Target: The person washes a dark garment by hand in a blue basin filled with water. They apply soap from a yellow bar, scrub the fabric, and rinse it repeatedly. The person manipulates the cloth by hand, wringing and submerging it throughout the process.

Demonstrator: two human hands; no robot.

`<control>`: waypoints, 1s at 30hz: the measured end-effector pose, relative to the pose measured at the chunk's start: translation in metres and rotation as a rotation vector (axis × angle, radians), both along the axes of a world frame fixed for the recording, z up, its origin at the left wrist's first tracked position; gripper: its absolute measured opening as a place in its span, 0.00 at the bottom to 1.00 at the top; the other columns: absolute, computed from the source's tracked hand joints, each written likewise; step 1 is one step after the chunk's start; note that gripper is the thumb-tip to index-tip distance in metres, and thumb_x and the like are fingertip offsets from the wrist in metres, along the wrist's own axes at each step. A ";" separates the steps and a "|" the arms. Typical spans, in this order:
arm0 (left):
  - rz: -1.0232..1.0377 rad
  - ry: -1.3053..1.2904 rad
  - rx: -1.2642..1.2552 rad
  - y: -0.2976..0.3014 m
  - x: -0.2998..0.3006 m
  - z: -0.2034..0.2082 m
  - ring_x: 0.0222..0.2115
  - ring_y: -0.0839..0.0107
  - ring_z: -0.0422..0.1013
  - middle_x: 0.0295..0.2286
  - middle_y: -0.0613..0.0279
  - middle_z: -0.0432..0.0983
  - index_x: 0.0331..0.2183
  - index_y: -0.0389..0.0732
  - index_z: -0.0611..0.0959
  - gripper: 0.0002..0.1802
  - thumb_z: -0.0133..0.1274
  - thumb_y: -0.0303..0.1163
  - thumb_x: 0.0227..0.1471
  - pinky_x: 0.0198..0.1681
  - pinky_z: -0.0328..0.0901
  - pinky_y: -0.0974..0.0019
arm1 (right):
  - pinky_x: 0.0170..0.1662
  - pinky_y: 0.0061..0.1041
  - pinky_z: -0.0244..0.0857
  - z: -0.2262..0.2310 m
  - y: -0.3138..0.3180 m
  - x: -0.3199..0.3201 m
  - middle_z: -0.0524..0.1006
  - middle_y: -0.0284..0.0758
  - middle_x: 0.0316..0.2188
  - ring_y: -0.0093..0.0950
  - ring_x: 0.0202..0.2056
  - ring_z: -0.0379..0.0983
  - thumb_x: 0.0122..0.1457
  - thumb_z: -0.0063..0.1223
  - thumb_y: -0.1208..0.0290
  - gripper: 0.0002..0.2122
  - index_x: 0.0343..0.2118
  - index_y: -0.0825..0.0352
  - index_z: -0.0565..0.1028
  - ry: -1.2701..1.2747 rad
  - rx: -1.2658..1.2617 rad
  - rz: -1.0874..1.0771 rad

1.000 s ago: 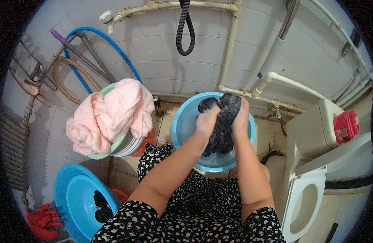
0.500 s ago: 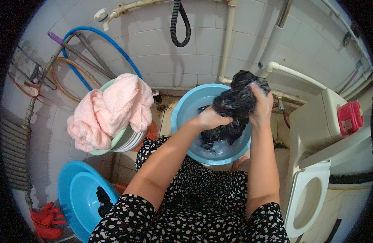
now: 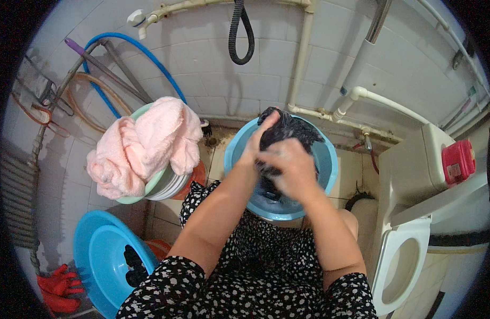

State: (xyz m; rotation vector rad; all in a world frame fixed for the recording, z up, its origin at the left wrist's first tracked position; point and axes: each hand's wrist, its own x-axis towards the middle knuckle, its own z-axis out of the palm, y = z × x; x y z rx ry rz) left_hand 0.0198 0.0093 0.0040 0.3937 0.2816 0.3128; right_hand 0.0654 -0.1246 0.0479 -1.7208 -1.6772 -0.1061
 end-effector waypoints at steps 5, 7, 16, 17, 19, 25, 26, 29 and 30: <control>0.473 0.270 -0.009 -0.037 0.015 -0.028 0.35 0.66 0.70 0.33 0.61 0.74 0.36 0.42 0.77 0.13 0.44 0.38 0.53 0.43 0.65 0.60 | 0.35 0.35 0.67 -0.024 0.032 0.019 0.74 0.37 0.30 0.39 0.35 0.71 0.44 0.57 0.66 0.08 0.27 0.62 0.76 0.193 0.117 -0.472; 0.355 0.131 -0.012 -0.063 0.005 -0.003 0.36 0.66 0.70 0.35 0.62 0.73 0.38 0.41 0.76 0.13 0.43 0.37 0.52 0.44 0.64 0.59 | 0.36 0.34 0.65 -0.020 0.033 0.050 0.75 0.41 0.28 0.40 0.31 0.73 0.52 0.53 0.56 0.15 0.30 0.65 0.76 0.445 0.036 -0.687; 0.086 0.029 -0.092 -0.034 -0.005 0.023 0.38 0.62 0.72 0.37 0.58 0.75 0.38 0.42 0.78 0.19 0.47 0.46 0.51 0.44 0.66 0.58 | 0.36 0.27 0.68 -0.029 0.017 0.062 0.77 0.34 0.29 0.27 0.30 0.74 0.52 0.52 0.68 0.07 0.30 0.65 0.74 1.907 0.291 0.212; 0.029 -0.085 -0.129 -0.032 -0.001 0.011 0.40 0.62 0.71 0.39 0.58 0.75 0.39 0.43 0.77 0.21 0.45 0.49 0.52 0.47 0.65 0.56 | 0.36 0.27 0.68 -0.030 0.017 0.064 0.77 0.34 0.29 0.27 0.30 0.74 0.51 0.52 0.68 0.07 0.29 0.65 0.74 1.929 0.296 0.253; -0.077 -0.189 -0.167 -0.032 0.000 0.008 0.43 0.61 0.70 0.42 0.57 0.73 0.41 0.43 0.76 0.25 0.42 0.53 0.54 0.49 0.63 0.55 | 0.36 0.27 0.68 -0.034 0.015 0.068 0.77 0.33 0.28 0.27 0.31 0.73 0.51 0.52 0.68 0.06 0.28 0.65 0.74 1.984 0.301 0.329; -0.068 -0.072 -0.111 -0.023 -0.008 0.019 0.43 0.61 0.71 0.41 0.56 0.74 0.42 0.40 0.77 0.21 0.45 0.45 0.54 0.50 0.63 0.55 | 0.44 0.23 0.62 -0.020 0.019 0.072 0.75 0.34 0.35 0.28 0.37 0.71 0.52 0.53 0.72 0.10 0.36 0.68 0.75 1.277 0.350 -0.138; -0.023 -0.016 -0.091 -0.017 -0.004 0.018 0.38 0.61 0.73 0.37 0.57 0.76 0.39 0.39 0.78 0.16 0.47 0.39 0.52 0.47 0.65 0.56 | 0.45 0.23 0.62 -0.016 0.020 0.066 0.75 0.35 0.36 0.29 0.38 0.71 0.52 0.53 0.72 0.10 0.37 0.68 0.75 1.035 0.375 -0.217; 0.113 0.036 -0.138 0.017 0.010 -0.038 0.33 0.61 0.74 0.32 0.59 0.77 0.36 0.39 0.78 0.14 0.47 0.37 0.51 0.42 0.67 0.56 | 0.48 0.30 0.62 -0.008 0.019 0.025 0.73 0.37 0.38 0.35 0.42 0.68 0.46 0.57 0.75 0.14 0.40 0.60 0.76 0.377 0.345 -0.214; 0.111 -0.015 -0.093 0.026 0.011 -0.058 0.33 0.62 0.72 0.33 0.59 0.75 0.37 0.41 0.77 0.13 0.46 0.35 0.51 0.42 0.67 0.57 | 0.46 0.32 0.63 -0.003 0.016 0.002 0.72 0.35 0.39 0.37 0.42 0.67 0.44 0.59 0.75 0.15 0.39 0.56 0.77 0.205 0.253 -0.256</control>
